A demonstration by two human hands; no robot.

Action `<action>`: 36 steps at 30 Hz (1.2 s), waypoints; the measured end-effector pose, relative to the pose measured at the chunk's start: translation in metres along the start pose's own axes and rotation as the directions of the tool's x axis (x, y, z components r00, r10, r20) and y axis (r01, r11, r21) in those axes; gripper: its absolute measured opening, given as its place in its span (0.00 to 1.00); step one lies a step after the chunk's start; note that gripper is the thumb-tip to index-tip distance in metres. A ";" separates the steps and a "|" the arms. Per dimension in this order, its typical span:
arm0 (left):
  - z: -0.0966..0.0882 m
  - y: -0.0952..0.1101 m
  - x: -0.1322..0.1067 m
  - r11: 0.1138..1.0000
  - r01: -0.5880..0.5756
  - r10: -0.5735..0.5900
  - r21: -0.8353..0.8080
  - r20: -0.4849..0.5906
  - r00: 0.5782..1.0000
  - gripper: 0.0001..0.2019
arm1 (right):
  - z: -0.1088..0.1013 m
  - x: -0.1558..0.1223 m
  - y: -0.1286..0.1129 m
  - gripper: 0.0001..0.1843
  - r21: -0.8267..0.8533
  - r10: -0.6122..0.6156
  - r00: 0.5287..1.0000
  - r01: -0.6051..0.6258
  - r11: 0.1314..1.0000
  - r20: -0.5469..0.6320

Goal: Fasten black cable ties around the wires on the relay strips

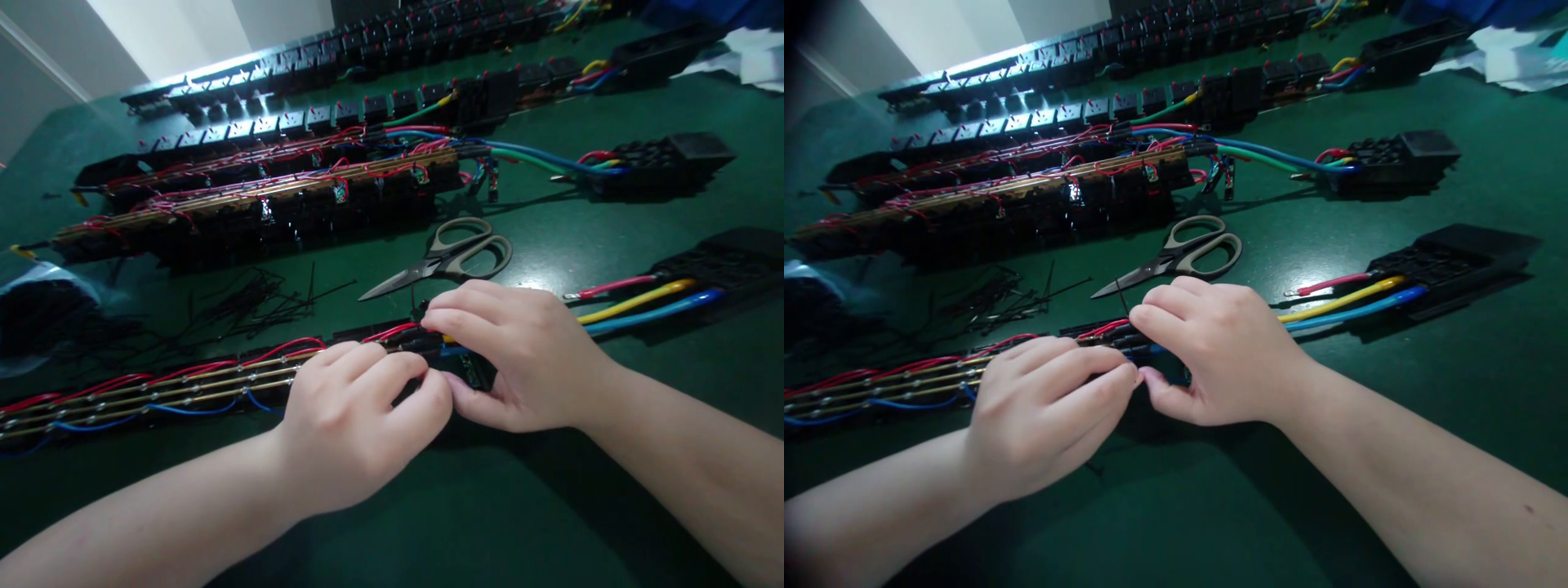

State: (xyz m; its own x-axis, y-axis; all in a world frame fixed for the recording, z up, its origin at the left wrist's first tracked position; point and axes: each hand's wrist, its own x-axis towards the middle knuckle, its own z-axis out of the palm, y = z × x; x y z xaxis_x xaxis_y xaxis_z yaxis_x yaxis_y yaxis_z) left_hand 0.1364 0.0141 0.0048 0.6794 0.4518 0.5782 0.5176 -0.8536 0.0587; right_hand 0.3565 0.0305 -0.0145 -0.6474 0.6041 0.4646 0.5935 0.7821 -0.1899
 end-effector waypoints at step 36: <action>0.007 -0.008 -0.008 0.946 -0.299 0.304 0.126 -0.021 0.952 0.04 | -0.001 0.004 -0.001 0.13 0.042 0.058 0.995 -0.062 0.997 0.078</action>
State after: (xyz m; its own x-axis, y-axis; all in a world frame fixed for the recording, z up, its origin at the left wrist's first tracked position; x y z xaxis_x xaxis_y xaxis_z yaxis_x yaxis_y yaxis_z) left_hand 0.1301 0.0193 -0.0061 0.7937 0.1655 0.5853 0.3519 -0.9099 -0.2198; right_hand 0.3538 0.0321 -0.0121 -0.6470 0.6588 0.3839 0.6118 0.7490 -0.2544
